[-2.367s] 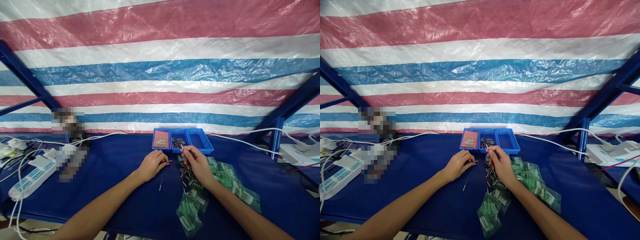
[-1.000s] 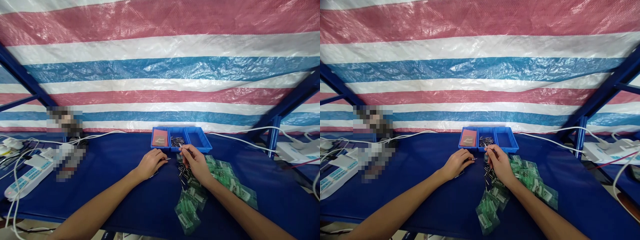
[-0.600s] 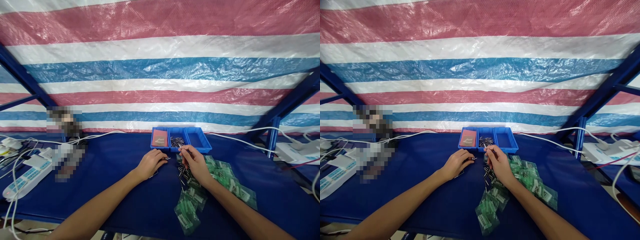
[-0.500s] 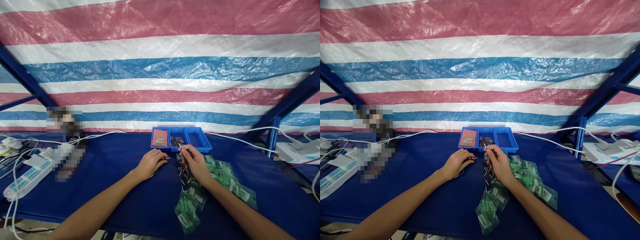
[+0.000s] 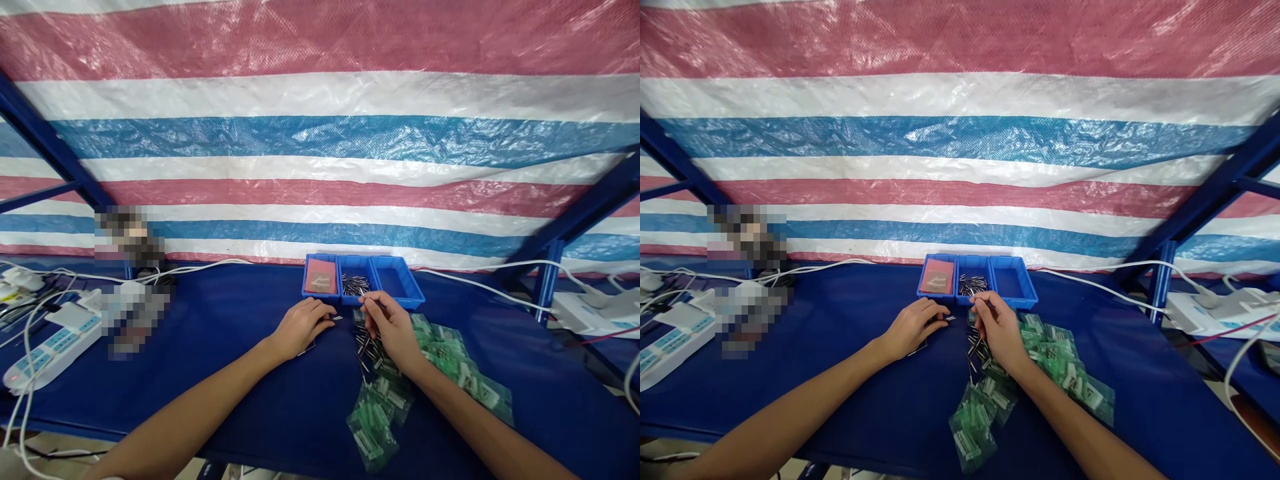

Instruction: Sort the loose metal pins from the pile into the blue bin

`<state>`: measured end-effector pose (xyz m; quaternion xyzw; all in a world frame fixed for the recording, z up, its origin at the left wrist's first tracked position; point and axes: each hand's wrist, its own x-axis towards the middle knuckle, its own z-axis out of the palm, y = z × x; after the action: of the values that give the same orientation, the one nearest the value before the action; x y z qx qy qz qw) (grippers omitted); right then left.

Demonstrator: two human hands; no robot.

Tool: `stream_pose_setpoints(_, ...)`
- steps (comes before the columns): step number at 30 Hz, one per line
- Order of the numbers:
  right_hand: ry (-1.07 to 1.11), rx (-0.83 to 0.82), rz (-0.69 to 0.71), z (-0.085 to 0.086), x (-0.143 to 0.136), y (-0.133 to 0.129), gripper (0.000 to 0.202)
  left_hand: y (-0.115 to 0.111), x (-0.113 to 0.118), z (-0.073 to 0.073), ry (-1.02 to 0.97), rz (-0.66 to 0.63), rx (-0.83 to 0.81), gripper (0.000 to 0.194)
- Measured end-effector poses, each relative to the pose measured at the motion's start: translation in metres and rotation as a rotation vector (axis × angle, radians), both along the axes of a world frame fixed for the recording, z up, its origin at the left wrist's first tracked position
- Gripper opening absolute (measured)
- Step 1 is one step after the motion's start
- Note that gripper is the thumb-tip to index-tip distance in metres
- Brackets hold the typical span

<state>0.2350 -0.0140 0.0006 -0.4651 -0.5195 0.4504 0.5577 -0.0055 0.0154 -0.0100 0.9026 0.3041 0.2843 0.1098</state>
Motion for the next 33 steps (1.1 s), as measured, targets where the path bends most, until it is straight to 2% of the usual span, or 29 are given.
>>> stream_pose_setpoints(6,-0.003,0.021,-0.019,0.001,0.001,0.000,0.041,0.000,-0.001,0.001,-0.004,-0.002,-0.003,0.018)
stream_pose_setpoints(11,-0.045,0.041,-0.037,-0.006,0.004,0.001,0.035,0.000,0.000,0.001,-0.005,0.003,-0.006,0.017)
stream_pose_setpoints(19,-0.164,0.149,-0.114,-0.006,0.008,0.002,0.028,0.001,0.000,0.000,-0.021,0.006,0.008,0.017)
stream_pose_setpoints(33,-0.159,0.118,-0.101,-0.002,0.006,0.001,0.028,-0.002,0.000,0.002,-0.102,0.030,0.049,0.017)
